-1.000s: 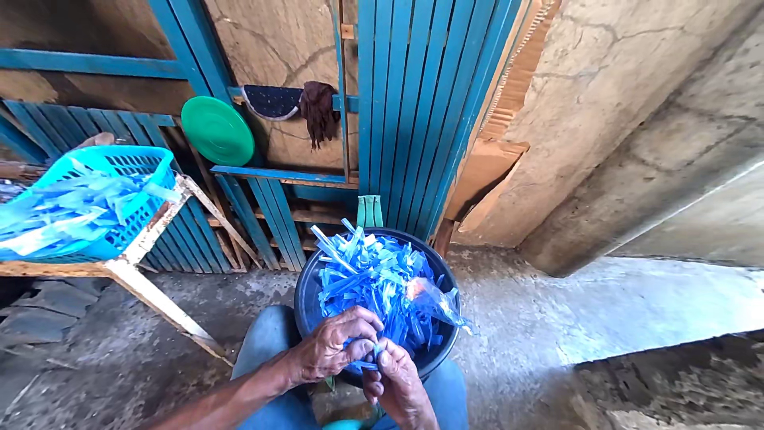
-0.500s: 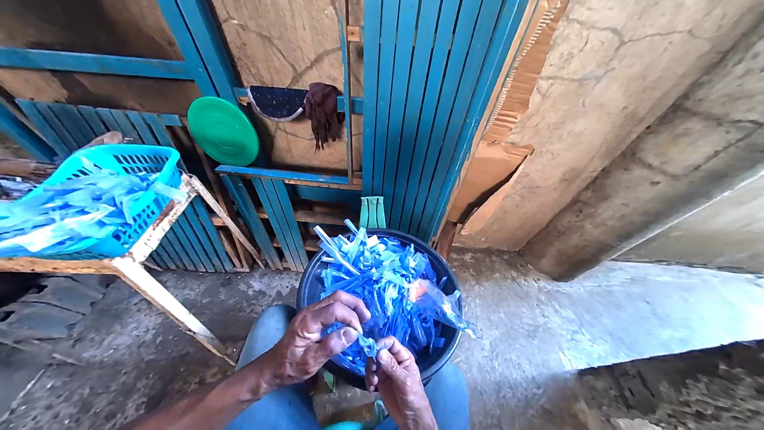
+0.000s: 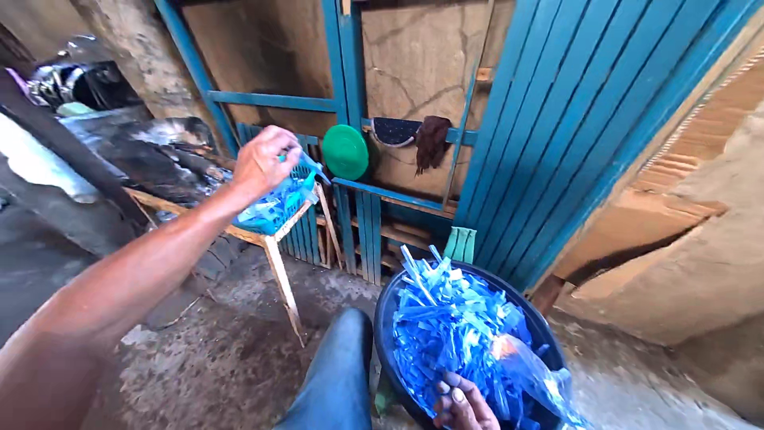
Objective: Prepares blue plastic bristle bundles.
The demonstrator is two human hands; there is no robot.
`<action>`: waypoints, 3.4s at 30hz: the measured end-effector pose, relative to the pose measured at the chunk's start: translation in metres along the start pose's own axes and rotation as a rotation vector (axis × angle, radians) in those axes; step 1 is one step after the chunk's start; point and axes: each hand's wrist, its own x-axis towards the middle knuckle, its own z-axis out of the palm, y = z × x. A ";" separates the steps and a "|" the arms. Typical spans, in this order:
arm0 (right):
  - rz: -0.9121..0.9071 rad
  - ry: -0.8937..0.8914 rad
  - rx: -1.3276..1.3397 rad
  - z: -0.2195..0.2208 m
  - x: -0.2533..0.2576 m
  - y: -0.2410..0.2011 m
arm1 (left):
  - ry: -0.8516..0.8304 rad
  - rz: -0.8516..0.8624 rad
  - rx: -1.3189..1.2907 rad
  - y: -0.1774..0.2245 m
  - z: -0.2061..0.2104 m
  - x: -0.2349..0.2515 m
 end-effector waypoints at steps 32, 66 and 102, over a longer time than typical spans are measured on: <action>0.037 0.166 -0.180 -0.021 0.010 -0.009 | -1.616 0.308 -0.047 0.277 0.280 -0.192; 0.020 -0.214 -0.576 -0.047 0.038 -0.026 | -1.416 0.068 -1.166 0.212 0.219 -0.134; -0.357 0.126 -0.096 -0.025 -0.029 -0.016 | -1.214 -0.761 -1.543 0.286 0.189 -0.201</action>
